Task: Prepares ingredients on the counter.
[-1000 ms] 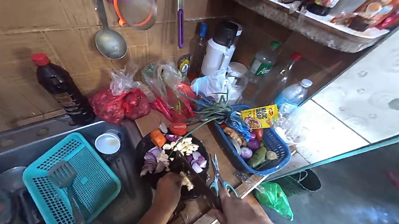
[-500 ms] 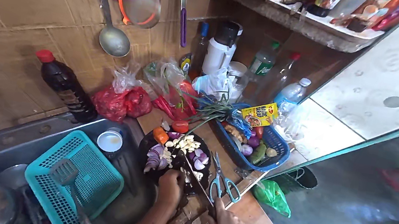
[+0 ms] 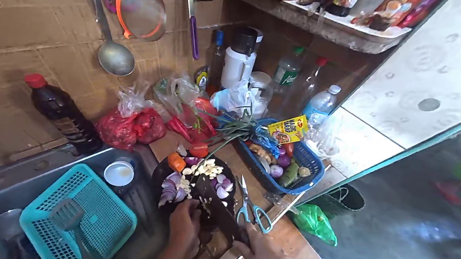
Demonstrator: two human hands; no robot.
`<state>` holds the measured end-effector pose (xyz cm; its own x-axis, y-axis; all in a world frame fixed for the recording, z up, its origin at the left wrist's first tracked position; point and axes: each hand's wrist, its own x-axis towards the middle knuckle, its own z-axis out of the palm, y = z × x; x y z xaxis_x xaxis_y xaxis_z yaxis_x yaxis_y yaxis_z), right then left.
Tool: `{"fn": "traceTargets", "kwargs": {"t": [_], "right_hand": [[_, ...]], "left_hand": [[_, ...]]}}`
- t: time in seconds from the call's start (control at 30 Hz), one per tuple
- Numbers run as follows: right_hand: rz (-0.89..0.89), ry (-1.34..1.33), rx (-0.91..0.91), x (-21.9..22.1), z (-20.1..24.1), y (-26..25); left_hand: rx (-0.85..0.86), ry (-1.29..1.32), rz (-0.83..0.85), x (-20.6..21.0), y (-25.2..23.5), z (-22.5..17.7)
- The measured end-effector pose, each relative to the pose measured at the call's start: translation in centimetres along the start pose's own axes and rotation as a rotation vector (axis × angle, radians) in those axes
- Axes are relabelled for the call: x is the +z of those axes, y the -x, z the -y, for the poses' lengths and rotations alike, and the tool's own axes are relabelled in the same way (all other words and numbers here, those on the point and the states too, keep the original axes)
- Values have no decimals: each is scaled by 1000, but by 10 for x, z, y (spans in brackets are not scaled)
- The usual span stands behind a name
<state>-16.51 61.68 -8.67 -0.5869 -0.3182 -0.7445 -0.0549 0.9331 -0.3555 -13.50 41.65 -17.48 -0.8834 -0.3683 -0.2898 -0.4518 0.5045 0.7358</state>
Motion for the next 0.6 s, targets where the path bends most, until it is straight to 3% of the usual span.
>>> {"fn": "traceTargets", "kwargs": {"t": [0.13, 0.23, 0.6], "right_hand": [[6, -245, -104, -34, -22, 6], [5, -381, -77, -47, -35, 5], [-48, -155, 14, -59, -55, -10]], "left_hand": [[41, -62, -46, 4, -17, -22], [161, -92, -38, 13, -37, -35], [202, -365, 74, 38, -70, -53]]}}
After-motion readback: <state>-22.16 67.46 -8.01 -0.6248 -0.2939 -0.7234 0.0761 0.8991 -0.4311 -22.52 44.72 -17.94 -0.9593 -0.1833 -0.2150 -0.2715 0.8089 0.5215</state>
